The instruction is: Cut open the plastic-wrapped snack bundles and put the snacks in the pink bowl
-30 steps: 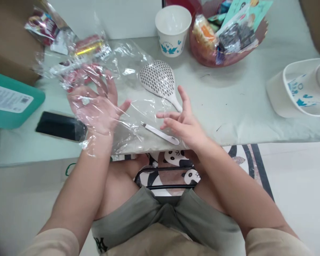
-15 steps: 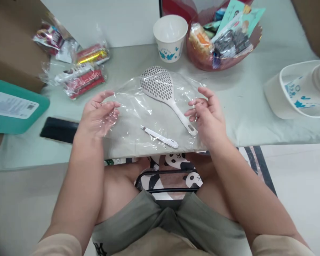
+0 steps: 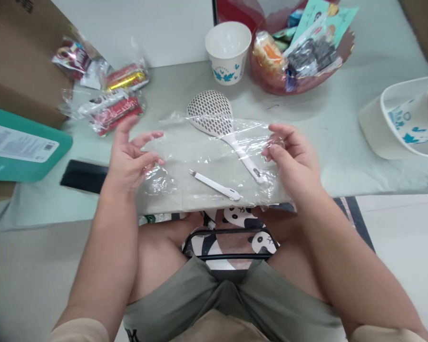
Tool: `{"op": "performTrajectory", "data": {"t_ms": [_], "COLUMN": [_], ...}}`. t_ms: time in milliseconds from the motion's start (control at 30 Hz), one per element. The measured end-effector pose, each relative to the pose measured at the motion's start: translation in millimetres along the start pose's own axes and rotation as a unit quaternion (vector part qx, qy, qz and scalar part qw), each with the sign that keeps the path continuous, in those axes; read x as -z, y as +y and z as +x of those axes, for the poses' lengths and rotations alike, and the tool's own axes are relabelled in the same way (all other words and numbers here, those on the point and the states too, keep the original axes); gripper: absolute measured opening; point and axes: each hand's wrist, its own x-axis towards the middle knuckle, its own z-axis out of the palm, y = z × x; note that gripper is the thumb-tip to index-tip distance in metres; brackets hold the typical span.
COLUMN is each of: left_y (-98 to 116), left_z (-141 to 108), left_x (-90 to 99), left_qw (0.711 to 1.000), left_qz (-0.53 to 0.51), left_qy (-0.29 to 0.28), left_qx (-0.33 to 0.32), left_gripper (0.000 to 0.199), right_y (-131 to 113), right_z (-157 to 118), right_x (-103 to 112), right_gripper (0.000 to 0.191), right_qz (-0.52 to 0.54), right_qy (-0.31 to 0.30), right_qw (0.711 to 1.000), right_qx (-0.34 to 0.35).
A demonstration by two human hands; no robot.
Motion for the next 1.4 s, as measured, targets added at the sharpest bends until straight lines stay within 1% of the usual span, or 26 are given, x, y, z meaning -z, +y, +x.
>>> {"op": "performTrajectory", "data": {"t_ms": [33, 67, 100, 133, 200, 233, 267, 300, 367, 433, 500, 567, 633, 667, 733, 767, 833, 867, 900, 967, 1033, 1067, 1133, 1200, 1300, 1400], "left_y": [1.6, 2.9, 3.8, 4.3, 3.8, 3.0, 1.8, 0.3, -3.5, -7.8, -11.8, -14.5, -15.8, -16.1, -15.9, -15.3, -12.5, -10.1, -7.1, -0.3, 5.4, 7.1, 7.7, 4.9, -1.3, -5.8], "left_z": [-1.1, -2.0, -2.6, -3.0, -3.1, -2.7, -2.1, -1.2, 1.0, 3.4, 5.3, 6.9, 8.5, 9.4, 11.5, 12.4, 13.2, 13.0, 12.3, 10.7, 9.8, 10.1, 12.2, 15.7, 21.1, 25.1], "left_x": [-1.5, -3.1, -4.4, -5.6, -7.0, -7.3, -7.3, -7.0, -5.9, -4.2, -2.0, 0.0, 1.0, 0.7, -1.8, -4.1, -10.5, -14.3, -18.3, -26.2, -33.2, -36.1, -40.7, -43.4, -43.9, -41.2], "left_qw": [1.0, 1.0, 1.0, 1.0, 0.999, 0.998, 0.998, 0.998, 0.997, 0.994, 0.987, 0.975, 0.962, 0.957, 0.951, 0.951, 0.96, 0.969, 0.977, 0.985, 0.986, 0.986, 0.986, 0.986, 0.987, 0.986], "left_qz": [-0.001, 0.001, 0.008, 0.019, 0.048, 0.058, 0.064, 0.064, 0.055, 0.064, 0.108, 0.169, 0.205, 0.207, 0.186, 0.166, 0.104, 0.061, 0.015, -0.063, -0.096, -0.099, -0.095, -0.083, -0.05, -0.027], "left_qy": [-0.006, -0.01, -0.01, -0.008, 0.003, 0.011, 0.019, 0.028, 0.038, 0.048, 0.07, 0.092, 0.102, 0.107, 0.119, 0.126, 0.127, 0.122, 0.116, 0.107, 0.104, 0.105, 0.116, 0.136, 0.149, 0.163], "left_qx": [-0.008, -0.01, -0.005, 0.004, 0.024, 0.024, 0.015, -0.001, -0.045, -0.081, -0.098, -0.114, -0.148, -0.172, -0.217, -0.231, -0.226, -0.207, -0.18, -0.122, -0.087, -0.079, -0.07, -0.058, -0.022, 0.014], "left_gripper": [0.083, 0.087, 0.082, 0.068, 0.031, 0.018, 0.012, 0.013, 0.027, 0.039, 0.035, 0.021, 0.01, 0.009, 0.016, 0.021, 0.03, 0.032, 0.034, 0.034, 0.034, 0.034, 0.035, 0.035, 0.033, 0.035], "right_y": [0.1, 0.5, 1.1, 1.7, 2.7, 2.9, 2.8, 2.5, 1.5, 0.6, 0.1, 0.2, 0.4, 0.3, -0.1, -0.5, -1.8, -2.6, -3.5, -5.9, -8.6, -9.8, -10.9, -9.5, -4.2, -1.7], "right_z": [-1.2, -2.4, -3.3, -3.9, -4.0, -3.7, -3.1, -2.7, -2.1, -2.3, -2.7, -2.7, -2.0, -1.5, -0.7, -0.6, -1.5, -2.4, -3.5, -5.6, -6.8, -6.7, -4.9, -1.4, 4.2, 5.4], "right_x": [0.4, 0.8, 1.2, 1.6, 2.4, 2.9, 3.4, 3.9, 4.9, 5.5, 5.3, 4.1, 2.3, 1.3, -0.4, -1.3, -3.3, -4.8, -6.7, -12.0, -17.8, -20.3, -22.6, -20.7, -13.8, -10.8], "right_gripper": [0.033, 0.035, 0.034, 0.029, 0.018, 0.015, 0.015, 0.017, 0.028, 0.044, 0.051, 0.042, 0.023, 0.015, 0.005, 0.004, 0.007, 0.009, 0.011, 0.014, 0.018, 0.019, 0.021, 0.021, 0.021, 0.027], "right_qz": [-0.01, -0.026, -0.046, -0.066, -0.09, -0.094, -0.095, -0.093, -0.088, -0.091, -0.134, -0.22, -0.304, -0.333, -0.363, -0.368, -0.351, -0.323, -0.278, -0.162, -0.06, -0.028, -0.002, 0.008, 0.028, 0.031], "right_qy": [-0.02, -0.039, -0.051, -0.055, -0.037, -0.021, -0.004, 0.01, 0.016, -0.008, -0.032, -0.028, 0.0, 0.018, 0.057, 0.077, 0.1, 0.099, 0.091, 0.063, 0.065, 0.079, 0.111, 0.116, 0.087, 0.014], "right_qw": [1.0, 0.999, 0.997, 0.996, 0.995, 0.995, 0.995, 0.995, 0.996, 0.996, 0.99, 0.972, 0.947, 0.935, 0.916, 0.908, 0.906, 0.916, 0.933, 0.973, 0.992, 0.994, 0.993, 0.993, 0.99, 0.98], "right_qx": [-0.005, -0.011, -0.017, -0.022, -0.027, -0.026, -0.025, -0.02, -0.006, 0.013, 0.038, 0.071, 0.106, 0.125, 0.163, 0.184, 0.214, 0.217, 0.208, 0.154, 0.095, 0.072, 0.034, -0.017, -0.11, -0.194]}}
